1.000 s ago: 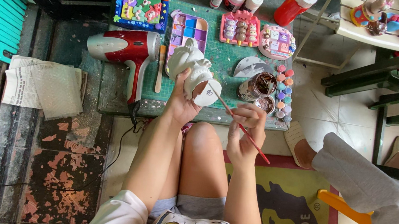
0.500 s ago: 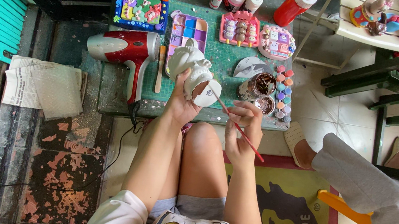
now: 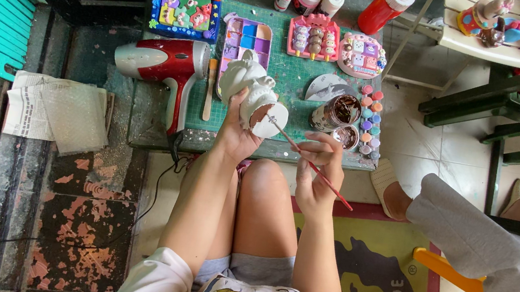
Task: The person sits on a chair holding a white plaster figurine on their lap and paints its base brown with a paintbrush. They dip the brush into a jar of brown paint on the work table and continue brushing the figurine's underside throughout the clip.
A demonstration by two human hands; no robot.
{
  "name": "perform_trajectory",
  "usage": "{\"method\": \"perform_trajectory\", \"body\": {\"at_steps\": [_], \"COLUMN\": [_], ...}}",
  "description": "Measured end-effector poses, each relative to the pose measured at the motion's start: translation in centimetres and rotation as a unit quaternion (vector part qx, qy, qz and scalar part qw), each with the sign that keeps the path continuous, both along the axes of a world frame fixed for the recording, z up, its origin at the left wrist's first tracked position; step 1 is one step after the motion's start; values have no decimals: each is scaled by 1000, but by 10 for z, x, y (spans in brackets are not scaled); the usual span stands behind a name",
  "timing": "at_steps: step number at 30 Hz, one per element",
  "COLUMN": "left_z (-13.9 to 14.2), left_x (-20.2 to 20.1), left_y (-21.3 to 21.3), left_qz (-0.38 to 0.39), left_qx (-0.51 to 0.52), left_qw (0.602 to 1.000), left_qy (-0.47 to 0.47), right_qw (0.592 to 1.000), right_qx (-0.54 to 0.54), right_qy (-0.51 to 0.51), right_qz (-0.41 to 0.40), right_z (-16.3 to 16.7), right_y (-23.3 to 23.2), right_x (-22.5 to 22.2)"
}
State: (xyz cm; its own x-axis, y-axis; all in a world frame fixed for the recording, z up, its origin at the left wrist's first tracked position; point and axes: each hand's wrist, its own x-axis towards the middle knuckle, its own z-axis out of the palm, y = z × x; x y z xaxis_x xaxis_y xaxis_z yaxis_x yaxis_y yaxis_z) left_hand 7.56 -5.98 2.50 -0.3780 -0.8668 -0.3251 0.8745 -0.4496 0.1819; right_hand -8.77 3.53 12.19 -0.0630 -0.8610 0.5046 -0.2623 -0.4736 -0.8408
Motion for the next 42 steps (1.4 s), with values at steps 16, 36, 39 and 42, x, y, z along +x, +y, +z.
{"method": "perform_trajectory", "body": {"at_steps": [16,36,39,42], "left_z": [-8,-4,-5,-4], "left_x": [1,2,3,3], "left_y": [-1,-2,-2,0], "left_qz": [5,2,1,5], "left_qx": [-15,-1,-6,-10], "left_qw": [1000,1000,1000,1000], "left_qy": [-5,-8,0,-2], "right_qw": [996,988,996,988], "right_qx": [-26,-43,-20,-45], "right_qy": [79,145,87,147], "right_qz": [15,6,-10,6], "right_z": [12,13,16,17], "right_y": [4,4,5,3], "right_x": [4,2,6,4]}}
